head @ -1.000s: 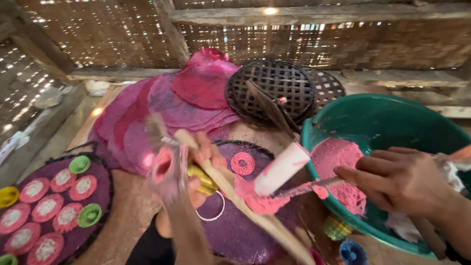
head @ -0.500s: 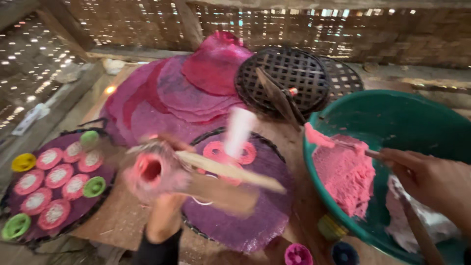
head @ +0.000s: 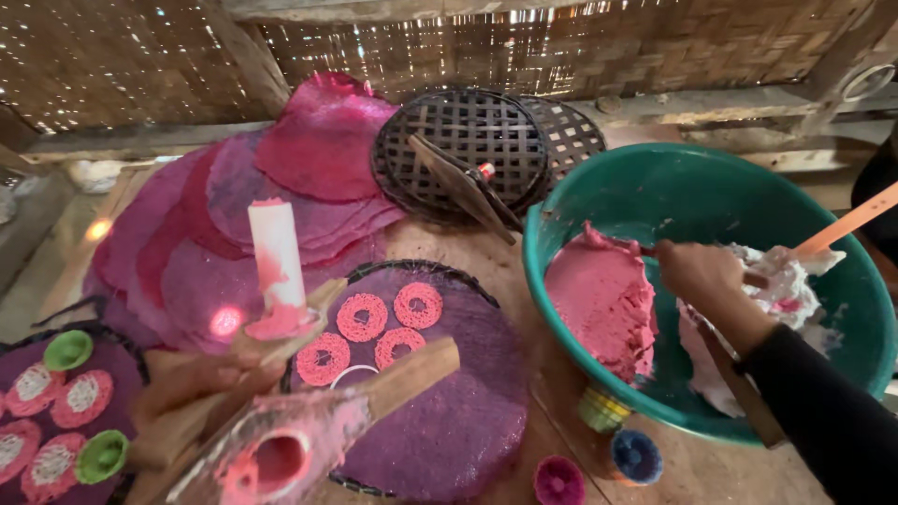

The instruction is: The person uses a wooden tool to press pink and white paste into circular molds on a purple mat. They repeatedly scoop paste from a green bowl, fill the tool, and press it onto the mat to form decorative rings.

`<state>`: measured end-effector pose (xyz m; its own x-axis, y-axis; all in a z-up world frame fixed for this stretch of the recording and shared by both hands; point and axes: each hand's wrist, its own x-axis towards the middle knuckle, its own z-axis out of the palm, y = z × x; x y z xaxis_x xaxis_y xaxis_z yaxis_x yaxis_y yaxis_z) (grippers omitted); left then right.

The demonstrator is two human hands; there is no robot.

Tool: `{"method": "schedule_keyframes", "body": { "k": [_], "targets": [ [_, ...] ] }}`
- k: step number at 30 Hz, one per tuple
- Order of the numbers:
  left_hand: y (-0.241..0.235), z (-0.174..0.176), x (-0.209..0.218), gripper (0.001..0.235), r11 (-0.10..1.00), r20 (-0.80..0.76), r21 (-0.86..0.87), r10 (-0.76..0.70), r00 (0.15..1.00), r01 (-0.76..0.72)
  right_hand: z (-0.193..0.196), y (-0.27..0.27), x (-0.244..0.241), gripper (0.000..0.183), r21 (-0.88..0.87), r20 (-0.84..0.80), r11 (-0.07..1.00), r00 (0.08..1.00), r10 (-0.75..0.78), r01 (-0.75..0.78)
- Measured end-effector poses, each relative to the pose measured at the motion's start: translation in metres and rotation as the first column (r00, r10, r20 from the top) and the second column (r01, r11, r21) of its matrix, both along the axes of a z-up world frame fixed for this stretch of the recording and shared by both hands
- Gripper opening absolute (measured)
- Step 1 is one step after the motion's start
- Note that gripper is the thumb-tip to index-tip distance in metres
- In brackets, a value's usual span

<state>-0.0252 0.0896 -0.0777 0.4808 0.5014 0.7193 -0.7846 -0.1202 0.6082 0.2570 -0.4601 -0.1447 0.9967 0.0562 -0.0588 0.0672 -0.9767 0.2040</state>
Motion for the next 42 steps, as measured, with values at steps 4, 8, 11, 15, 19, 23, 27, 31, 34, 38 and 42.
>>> {"method": "schedule_keyframes", "body": {
  "k": [4, 8, 11, 15, 19, 23, 27, 31, 34, 38, 42],
  "targets": [
    [0.012, 0.000, 0.001, 0.036, 1.000, 0.004, 0.002, 0.004, 1.000, -0.004, -0.004, 0.007, 0.034, 0.036, -0.069, -0.035, 0.997, 0.999, 0.036, -0.038],
    [0.019, -0.002, -0.004, 0.037, 0.999, 0.000, 0.010, 0.034, 0.999, -0.034, 0.002, 0.012, 0.043, 0.040, -0.108, -0.090, 0.984, 0.987, 0.134, -0.143],
    [0.021, 0.000, -0.004, 0.037, 0.999, -0.001, 0.020, 0.038, 0.999, -0.038, 0.011, 0.020, 0.041, 0.041, -0.104, -0.146, 0.975, 0.973, 0.180, -0.196],
    [0.019, -0.004, 0.000, 0.038, 0.999, -0.002, 0.032, 0.029, 1.000, -0.029, 0.022, 0.035, 0.027, 0.037, -0.100, -0.179, 0.949, 0.944, 0.279, -0.299],
    [0.018, -0.008, 0.009, 0.039, 0.999, 0.005, 0.047, 0.011, 1.000, -0.011, 0.033, 0.044, -0.009, 0.031, -0.089, -0.206, 0.945, 0.934, 0.293, -0.316],
    [0.012, -0.015, 0.020, 0.040, 0.996, -0.005, 0.085, -0.008, 1.000, 0.009, 0.046, 0.046, -0.055, 0.038, -0.028, -0.168, 0.892, 0.882, 0.440, -0.450],
    [-0.007, -0.031, 0.044, 0.041, 0.949, -0.022, 0.307, 0.083, 0.996, -0.072, 0.078, 0.039, -0.108, 0.037, -0.064, -0.229, 0.930, 0.912, 0.339, -0.362],
    [-0.027, -0.031, 0.063, 0.032, 0.878, -0.247, -0.103, -0.478, 0.843, 0.468, 0.129, 0.027, -0.163, 0.039, -0.044, -0.170, 0.996, 0.983, 0.068, -0.077],
    [-0.057, -0.013, 0.087, 0.014, 0.916, -0.468, 0.124, -0.284, 0.837, 0.380, 0.152, 0.020, -0.210, 0.036, 0.177, 0.028, 0.982, 0.998, 0.062, -0.066],
    [-0.095, 0.027, 0.083, 0.038, 0.878, -0.069, 0.464, -0.095, 0.993, 0.116, 0.134, 0.047, -0.247, 0.029, 0.906, -0.046, 0.423, 0.986, 0.163, -0.028],
    [-0.108, 0.058, 0.060, 0.045, 0.877, -0.010, 0.371, -0.326, 0.945, 0.307, 0.106, 0.092, -0.259, 0.028, 0.970, -0.239, 0.134, 0.884, 0.402, 0.202]
  ]
}}
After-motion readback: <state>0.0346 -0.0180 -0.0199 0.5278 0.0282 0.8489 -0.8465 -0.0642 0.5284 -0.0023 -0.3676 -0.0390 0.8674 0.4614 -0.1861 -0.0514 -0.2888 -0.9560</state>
